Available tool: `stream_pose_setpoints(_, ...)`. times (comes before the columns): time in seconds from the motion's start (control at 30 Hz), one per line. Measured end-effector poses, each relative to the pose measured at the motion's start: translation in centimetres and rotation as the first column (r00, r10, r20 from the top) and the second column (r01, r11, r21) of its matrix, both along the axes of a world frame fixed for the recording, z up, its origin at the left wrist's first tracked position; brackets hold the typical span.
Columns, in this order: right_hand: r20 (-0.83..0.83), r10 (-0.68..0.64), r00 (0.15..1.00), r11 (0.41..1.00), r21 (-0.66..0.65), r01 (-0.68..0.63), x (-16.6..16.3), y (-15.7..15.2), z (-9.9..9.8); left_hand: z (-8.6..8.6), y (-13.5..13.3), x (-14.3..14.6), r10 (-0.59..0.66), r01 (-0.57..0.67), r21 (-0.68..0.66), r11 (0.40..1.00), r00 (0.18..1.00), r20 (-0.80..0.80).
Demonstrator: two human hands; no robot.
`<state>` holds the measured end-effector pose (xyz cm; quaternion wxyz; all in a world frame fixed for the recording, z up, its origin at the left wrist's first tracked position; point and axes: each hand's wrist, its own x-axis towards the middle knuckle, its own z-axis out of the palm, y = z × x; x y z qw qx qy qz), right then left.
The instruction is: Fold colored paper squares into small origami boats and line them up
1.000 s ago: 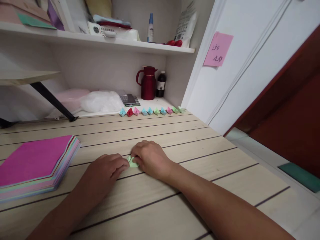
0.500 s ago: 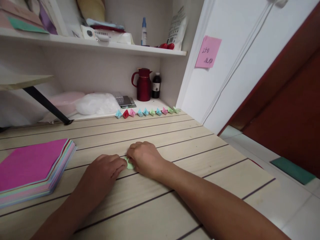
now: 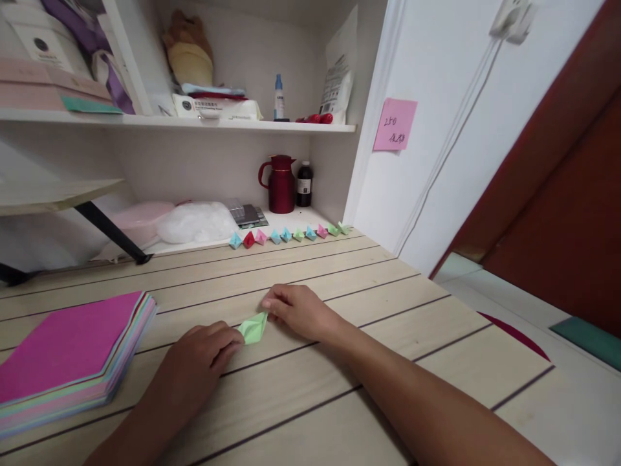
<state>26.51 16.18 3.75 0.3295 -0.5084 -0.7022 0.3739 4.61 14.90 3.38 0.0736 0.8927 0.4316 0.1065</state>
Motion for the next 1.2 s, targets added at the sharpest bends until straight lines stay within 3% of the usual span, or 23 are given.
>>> stream_pose_setpoints(0.1,0.097,-0.005,0.995,0.999,0.050,0.000,-0.6,-0.7,0.1,0.1,0.0,0.1,-0.003,0.003,-0.002,1.000,1.000,-0.013)
stream_pose_setpoints(0.27,0.258,-0.130,0.957,0.985,0.141,0.095,-1.1,-0.9,-0.3,0.2,-0.1,0.2,-0.034,0.034,-0.016,0.999,0.999,-0.032)
stream_pose_setpoints(0.47,0.374,-0.182,0.910,0.963,0.256,0.087,-1.4,-0.7,-0.6,0.3,-0.2,0.5,-0.053,0.052,-0.024,0.998,0.997,-0.050)
stream_pose_setpoints(0.8,0.495,-0.280,0.823,0.946,0.288,0.148,-2.1,-0.4,-0.8,0.1,-0.1,0.5,-0.046,0.045,-0.035,0.998,0.998,-0.032)
stream_pose_setpoints(0.97,0.455,-0.214,0.864,0.965,0.236,0.115,-1.4,-0.3,-0.1,-0.1,0.0,0.2,-0.015,0.016,-0.049,0.999,1.000,0.019)
stream_pose_setpoints(1.2,0.185,-0.173,0.967,0.979,0.144,0.147,-0.3,0.1,0.0,-0.4,0.3,-0.2,0.139,-0.138,-0.015,0.990,0.984,0.110)
